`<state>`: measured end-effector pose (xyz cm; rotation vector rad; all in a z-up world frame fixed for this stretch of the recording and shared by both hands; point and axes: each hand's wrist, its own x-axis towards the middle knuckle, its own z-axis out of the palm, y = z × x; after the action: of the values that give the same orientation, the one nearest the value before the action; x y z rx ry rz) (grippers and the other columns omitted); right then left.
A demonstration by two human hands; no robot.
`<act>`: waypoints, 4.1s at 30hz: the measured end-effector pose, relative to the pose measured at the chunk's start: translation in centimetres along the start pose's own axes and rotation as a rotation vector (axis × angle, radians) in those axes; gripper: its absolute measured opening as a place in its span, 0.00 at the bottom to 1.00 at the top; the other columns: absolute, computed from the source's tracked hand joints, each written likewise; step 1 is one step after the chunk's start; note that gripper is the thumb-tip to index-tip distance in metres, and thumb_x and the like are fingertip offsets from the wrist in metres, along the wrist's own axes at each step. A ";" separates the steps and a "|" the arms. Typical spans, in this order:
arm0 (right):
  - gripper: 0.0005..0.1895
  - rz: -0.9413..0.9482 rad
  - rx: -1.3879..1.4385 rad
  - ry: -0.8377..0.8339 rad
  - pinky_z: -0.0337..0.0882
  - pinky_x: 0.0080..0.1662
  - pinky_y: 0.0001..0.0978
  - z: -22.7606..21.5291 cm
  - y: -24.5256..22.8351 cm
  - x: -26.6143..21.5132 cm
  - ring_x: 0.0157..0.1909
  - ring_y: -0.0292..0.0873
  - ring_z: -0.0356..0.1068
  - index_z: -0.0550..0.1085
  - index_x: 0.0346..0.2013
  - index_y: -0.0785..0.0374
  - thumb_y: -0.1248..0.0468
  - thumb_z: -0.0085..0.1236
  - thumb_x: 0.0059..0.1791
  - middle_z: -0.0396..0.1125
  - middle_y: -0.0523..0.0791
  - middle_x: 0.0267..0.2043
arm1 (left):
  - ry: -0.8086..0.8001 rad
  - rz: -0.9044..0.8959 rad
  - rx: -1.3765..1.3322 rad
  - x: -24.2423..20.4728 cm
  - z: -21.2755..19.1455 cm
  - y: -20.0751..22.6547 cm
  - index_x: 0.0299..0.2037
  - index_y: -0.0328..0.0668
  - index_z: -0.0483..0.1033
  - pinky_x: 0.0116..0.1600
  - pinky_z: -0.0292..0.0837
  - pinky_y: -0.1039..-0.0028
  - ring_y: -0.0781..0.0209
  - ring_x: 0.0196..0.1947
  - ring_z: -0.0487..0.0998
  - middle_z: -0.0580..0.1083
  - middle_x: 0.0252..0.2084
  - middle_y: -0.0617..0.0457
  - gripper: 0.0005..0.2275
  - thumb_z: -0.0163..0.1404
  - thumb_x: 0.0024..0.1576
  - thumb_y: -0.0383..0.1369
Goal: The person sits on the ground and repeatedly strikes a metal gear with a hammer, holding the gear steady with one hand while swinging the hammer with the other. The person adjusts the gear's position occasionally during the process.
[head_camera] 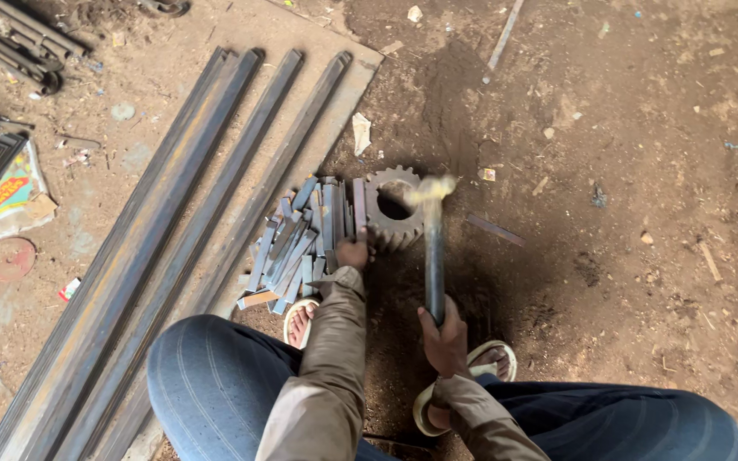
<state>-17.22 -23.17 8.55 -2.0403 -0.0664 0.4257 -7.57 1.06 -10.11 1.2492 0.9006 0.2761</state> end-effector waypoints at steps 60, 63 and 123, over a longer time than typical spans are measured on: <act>0.39 -0.032 -0.311 -0.178 0.56 0.20 0.43 -4.4 -0.6 0.5 0.12 0.47 0.61 0.42 0.78 0.48 0.57 0.48 0.56 0.69 0.51 0.17 | 0.302 0.367 0.810 -0.5 2.5 3.7 0.35 0.30 0.78 0.31 0.74 0.45 0.30 0.25 0.76 0.74 0.27 0.29 0.27 0.42 0.68 0.52; 0.39 -0.048 -0.263 -0.190 0.57 0.20 0.43 -4.5 -0.2 0.7 0.12 0.47 0.61 0.42 0.78 0.49 0.57 0.48 0.56 0.69 0.52 0.17 | -0.127 0.185 0.425 0.2 2.5 3.9 0.35 0.32 0.79 0.27 0.77 0.58 0.49 0.17 0.80 0.77 0.18 0.45 0.28 0.36 0.65 0.52; 0.40 0.012 -0.188 -0.178 0.66 0.28 0.53 -4.2 -0.5 0.1 0.22 0.59 0.73 0.44 0.75 0.48 0.60 0.52 0.53 0.73 0.60 0.28 | -0.504 -0.101 -0.699 -6.7 6.7 15.4 0.68 0.36 0.65 0.45 0.83 0.64 0.54 0.42 0.86 0.79 0.54 0.41 0.33 0.38 0.62 0.56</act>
<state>-15.67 -26.47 10.80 -2.1830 -0.2089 0.6280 -2.77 -2.73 6.87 0.5731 0.3685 0.1597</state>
